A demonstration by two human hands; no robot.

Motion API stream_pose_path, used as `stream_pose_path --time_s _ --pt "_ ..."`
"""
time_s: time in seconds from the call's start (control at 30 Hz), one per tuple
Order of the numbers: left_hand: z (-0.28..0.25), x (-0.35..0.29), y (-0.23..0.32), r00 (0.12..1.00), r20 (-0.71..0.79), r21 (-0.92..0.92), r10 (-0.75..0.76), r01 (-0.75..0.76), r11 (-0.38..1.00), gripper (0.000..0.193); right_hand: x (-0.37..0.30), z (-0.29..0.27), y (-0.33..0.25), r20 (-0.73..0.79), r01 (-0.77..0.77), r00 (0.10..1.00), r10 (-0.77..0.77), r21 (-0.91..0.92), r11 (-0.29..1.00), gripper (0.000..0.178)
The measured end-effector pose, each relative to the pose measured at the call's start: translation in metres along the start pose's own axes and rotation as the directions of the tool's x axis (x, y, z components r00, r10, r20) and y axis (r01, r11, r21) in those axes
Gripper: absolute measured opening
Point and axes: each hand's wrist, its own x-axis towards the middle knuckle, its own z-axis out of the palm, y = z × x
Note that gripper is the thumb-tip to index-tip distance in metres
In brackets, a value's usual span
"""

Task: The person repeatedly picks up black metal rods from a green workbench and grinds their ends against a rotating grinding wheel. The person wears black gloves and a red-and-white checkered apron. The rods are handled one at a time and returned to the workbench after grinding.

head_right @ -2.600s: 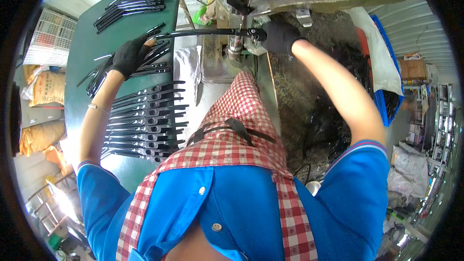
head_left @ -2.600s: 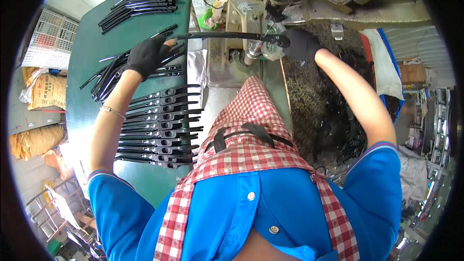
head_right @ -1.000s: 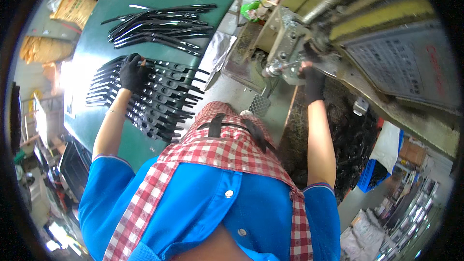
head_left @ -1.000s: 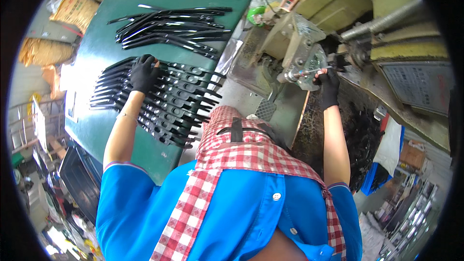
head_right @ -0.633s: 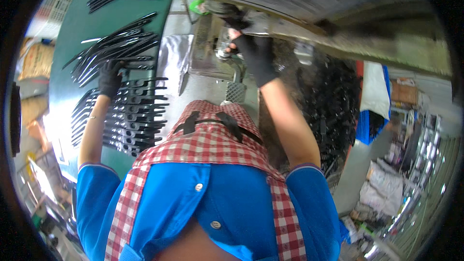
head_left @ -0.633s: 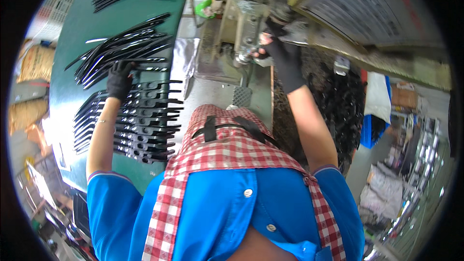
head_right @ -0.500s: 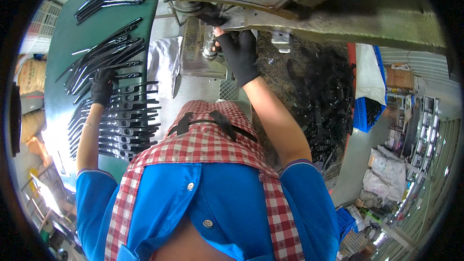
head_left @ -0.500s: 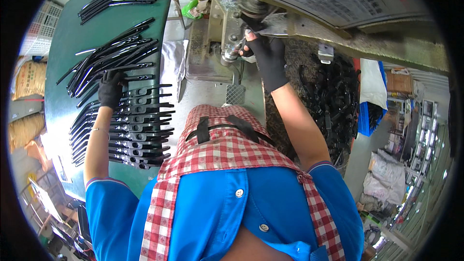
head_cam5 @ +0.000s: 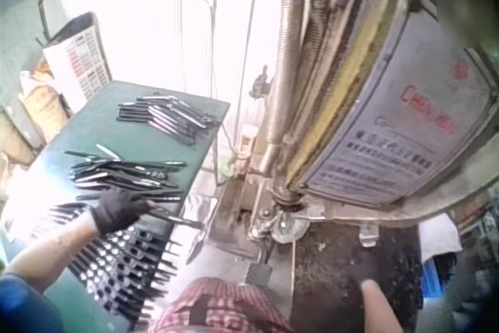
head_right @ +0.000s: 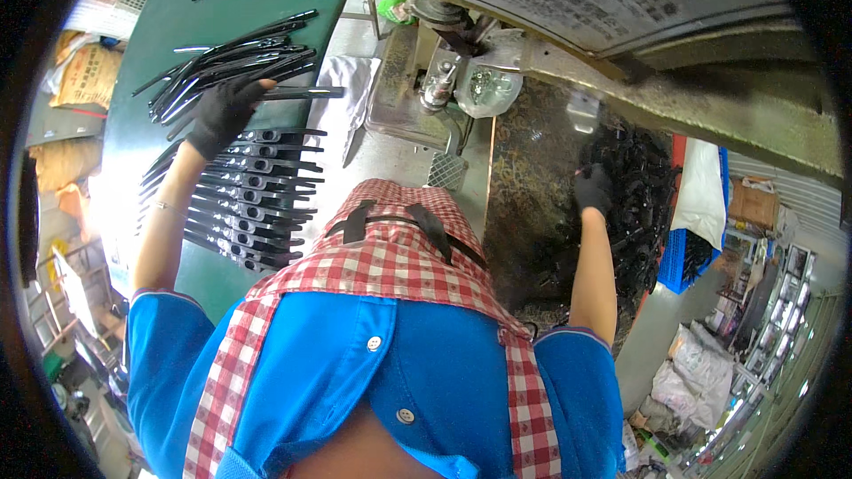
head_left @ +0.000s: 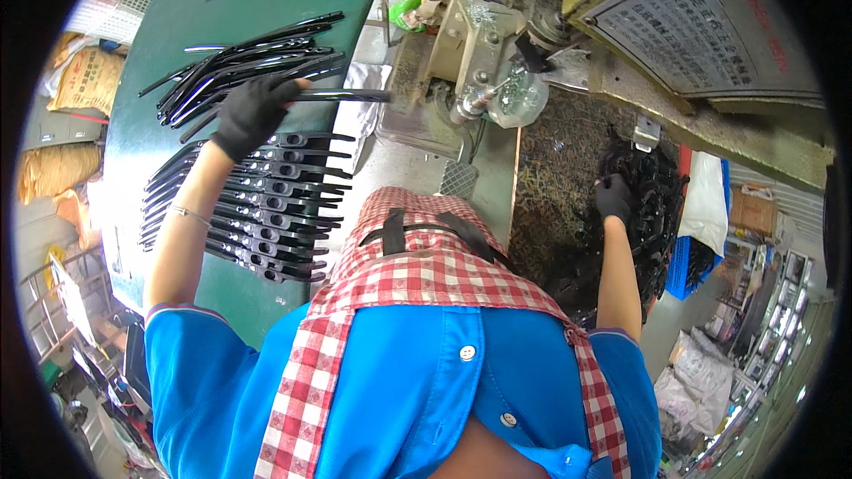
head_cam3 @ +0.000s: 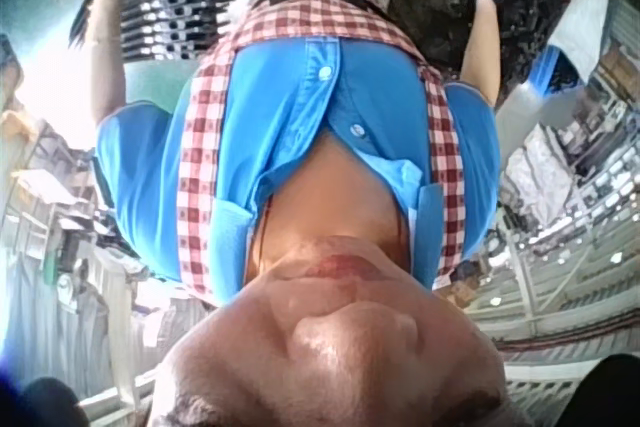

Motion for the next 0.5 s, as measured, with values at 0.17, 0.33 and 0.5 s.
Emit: stream_pose_path --time_s 0.17,0.33,0.5 --pt "-0.019 0.035 0.074 0.995 0.069 -0.236 0.077 -0.059 0.970 0.025 -0.036 -0.105 -0.115 0.058 -0.066 0.996 0.074 0.991 0.113 0.012" --pt "-0.017 0.063 0.114 0.991 0.013 -0.315 0.130 -0.120 0.942 0.029 -0.082 -0.147 -0.198 0.174 -0.231 0.967 -0.185 0.905 -0.356 0.021" --pt "-0.024 0.068 0.122 0.988 0.096 -0.273 0.123 -0.092 0.958 0.032 -0.104 -0.173 -0.224 0.180 -0.217 0.968 -0.173 0.948 -0.232 0.024"
